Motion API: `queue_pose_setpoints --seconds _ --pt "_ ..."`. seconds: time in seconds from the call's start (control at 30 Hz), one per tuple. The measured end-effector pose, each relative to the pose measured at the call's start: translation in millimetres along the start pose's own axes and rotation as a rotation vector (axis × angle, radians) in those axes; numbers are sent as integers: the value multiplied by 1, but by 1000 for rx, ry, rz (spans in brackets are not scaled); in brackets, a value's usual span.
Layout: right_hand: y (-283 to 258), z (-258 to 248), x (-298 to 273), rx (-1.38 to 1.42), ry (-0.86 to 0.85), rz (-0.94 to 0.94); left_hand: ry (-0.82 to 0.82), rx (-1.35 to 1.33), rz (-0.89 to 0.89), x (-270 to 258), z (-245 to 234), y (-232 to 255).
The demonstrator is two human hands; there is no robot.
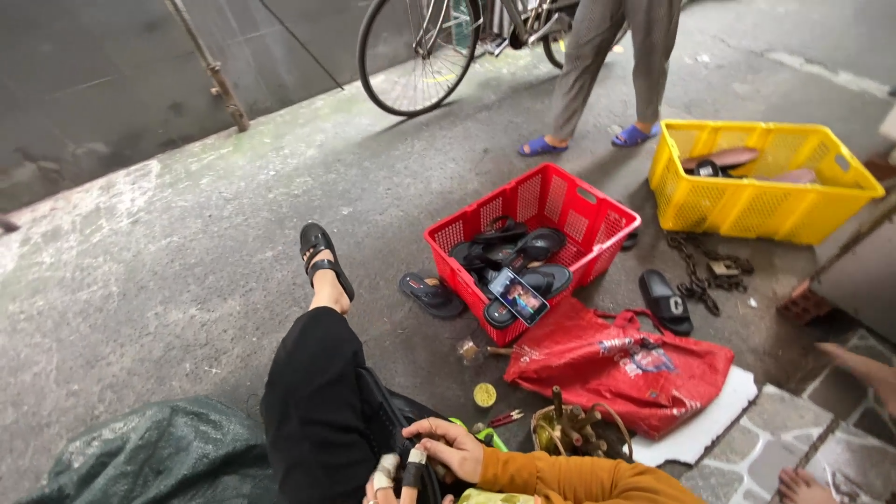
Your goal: Hand-stitching the sole of a black sandal to repair it using a needle and thread.
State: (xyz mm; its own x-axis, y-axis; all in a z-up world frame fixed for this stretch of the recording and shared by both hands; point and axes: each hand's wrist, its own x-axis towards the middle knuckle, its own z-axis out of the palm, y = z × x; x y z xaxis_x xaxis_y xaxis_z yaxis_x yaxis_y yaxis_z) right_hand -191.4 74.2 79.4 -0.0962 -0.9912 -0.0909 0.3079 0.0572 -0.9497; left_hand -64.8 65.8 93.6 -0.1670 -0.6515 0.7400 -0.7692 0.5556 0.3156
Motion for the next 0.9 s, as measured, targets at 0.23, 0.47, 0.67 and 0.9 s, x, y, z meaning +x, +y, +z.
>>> queue_pose_setpoints --seconds 0.23,0.47,0.67,0.9 --pt "-15 3 1 -25 -15 -40 -425 -181 189 -18 28 -52" --pt "-12 -2 6 -41 76 -41 -839 -425 92 2 20 -50" --pt "5 -2 7 -104 61 -148 -664 -722 -48 16 8 -55" --pt "-16 10 3 -68 23 -115 -578 -660 -69 25 19 -52"
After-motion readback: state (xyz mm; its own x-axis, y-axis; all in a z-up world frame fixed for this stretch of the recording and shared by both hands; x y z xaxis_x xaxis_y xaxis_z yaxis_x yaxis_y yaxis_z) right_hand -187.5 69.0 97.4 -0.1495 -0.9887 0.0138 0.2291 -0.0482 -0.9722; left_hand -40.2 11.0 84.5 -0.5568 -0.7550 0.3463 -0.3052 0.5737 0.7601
